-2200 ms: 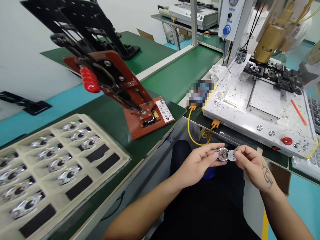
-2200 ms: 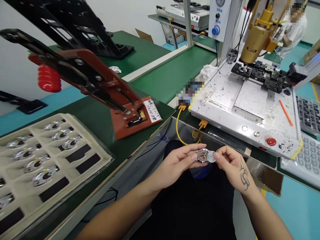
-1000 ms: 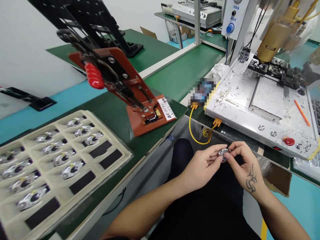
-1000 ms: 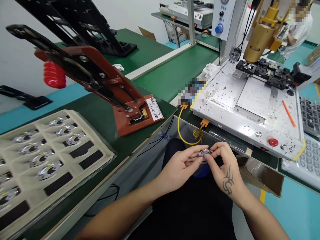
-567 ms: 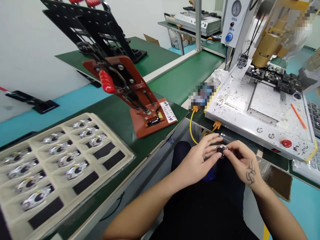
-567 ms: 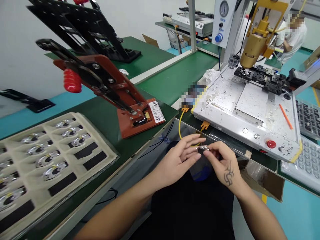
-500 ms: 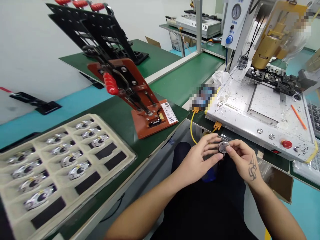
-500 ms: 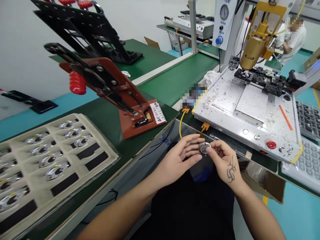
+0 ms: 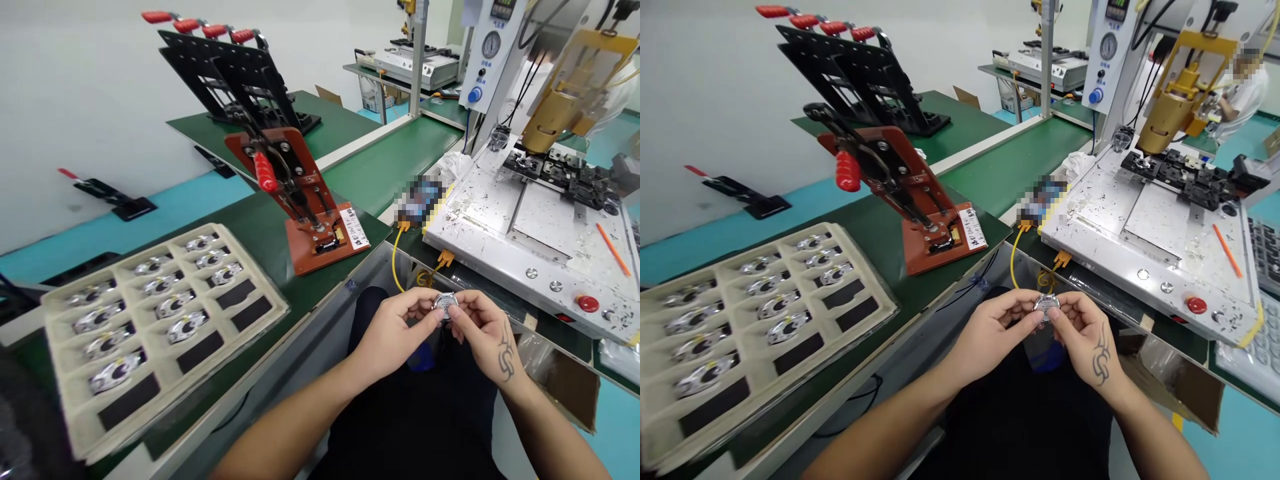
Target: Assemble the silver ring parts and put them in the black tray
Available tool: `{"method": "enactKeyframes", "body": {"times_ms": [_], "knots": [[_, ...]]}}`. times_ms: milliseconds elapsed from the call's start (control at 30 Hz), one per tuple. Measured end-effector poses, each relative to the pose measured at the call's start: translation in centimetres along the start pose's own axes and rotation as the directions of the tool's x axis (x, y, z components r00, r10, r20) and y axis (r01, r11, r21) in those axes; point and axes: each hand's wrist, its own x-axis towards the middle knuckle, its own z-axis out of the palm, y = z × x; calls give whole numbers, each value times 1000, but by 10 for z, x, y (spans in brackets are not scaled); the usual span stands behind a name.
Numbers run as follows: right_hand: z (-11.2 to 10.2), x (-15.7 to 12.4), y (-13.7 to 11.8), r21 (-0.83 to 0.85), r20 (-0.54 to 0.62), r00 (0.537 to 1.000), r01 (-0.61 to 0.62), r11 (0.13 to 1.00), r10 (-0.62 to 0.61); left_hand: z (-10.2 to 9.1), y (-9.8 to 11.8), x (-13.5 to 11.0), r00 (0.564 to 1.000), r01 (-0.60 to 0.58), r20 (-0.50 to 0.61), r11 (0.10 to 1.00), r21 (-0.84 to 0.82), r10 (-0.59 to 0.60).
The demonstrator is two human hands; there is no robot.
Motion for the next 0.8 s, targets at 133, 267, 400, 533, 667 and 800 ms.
{"method": "enactKeyframes", "body": {"times_ms": [133,267,400,533,667,800], "knots": [[3,-1,2,-23,8,1000,18,1000,-18,2,1,-3,999,-26,-38,998,56,29],[-2,1,5,-95,59,995,89,991,-84,0,2,-4,998,-37,-49,996,83,41],[-14,12,1,-281,266,909,393,876,-322,-3,6,-2,996,-36,-78,990,134,47],[-20,27,-9,-426,512,707,702,571,-487,-10,16,-2,993,-78,-65,960,267,99],[-12,44,-17,-438,574,560,827,353,-597,-30,39,-3,991,-117,-13,898,424,135],[0,60,-24,-444,545,521,844,301,-657,-69,84,1,896,-242,-164,763,600,414]]}}
